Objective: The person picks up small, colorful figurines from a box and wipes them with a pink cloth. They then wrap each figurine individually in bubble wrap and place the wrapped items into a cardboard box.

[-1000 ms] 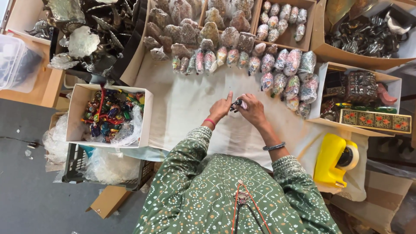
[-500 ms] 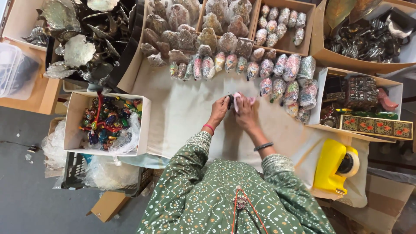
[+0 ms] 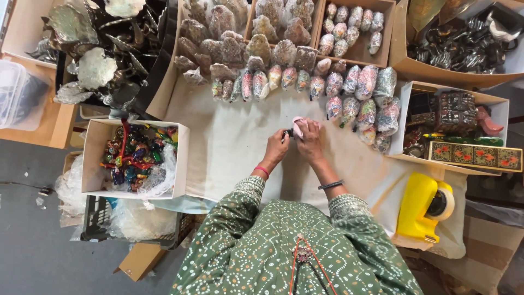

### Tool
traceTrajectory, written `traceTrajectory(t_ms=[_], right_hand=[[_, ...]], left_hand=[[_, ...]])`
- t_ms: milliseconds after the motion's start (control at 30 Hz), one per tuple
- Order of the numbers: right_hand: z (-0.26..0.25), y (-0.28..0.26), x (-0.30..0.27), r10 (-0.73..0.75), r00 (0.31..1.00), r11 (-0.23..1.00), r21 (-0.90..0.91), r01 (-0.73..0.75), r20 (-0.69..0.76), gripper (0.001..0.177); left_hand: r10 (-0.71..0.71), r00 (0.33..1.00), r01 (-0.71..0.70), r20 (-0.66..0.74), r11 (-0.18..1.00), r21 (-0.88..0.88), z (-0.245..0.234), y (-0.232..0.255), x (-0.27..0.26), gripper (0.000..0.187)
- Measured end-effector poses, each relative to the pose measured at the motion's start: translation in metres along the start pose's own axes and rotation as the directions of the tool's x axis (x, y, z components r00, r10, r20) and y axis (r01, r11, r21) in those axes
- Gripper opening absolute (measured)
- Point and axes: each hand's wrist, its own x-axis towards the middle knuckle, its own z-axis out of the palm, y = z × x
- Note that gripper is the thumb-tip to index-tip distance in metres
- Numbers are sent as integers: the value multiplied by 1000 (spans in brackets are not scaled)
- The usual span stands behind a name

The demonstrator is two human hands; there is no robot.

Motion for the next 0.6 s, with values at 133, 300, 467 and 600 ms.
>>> traceTrajectory(t_ms=[133, 300, 467, 600], right_hand=[[15, 26, 0, 34, 993, 998, -52, -28, 109, 32], [39, 71, -2, 194, 977, 975, 93, -201, 84, 26], [59, 68, -20, 423, 898, 903, 25, -429, 121, 36], [69, 65, -51, 90, 993, 980, -186, -75, 74, 50]], left_hand=[[51, 997, -55, 54, 996, 64, -6, 3, 1, 28], [83, 995, -91, 63, 986, 138, -8, 13, 2, 25], [-7, 988, -47, 154, 939, 340, 20, -29, 6, 31], [-177, 981, 145, 83, 943, 299, 23, -59, 1, 36]])
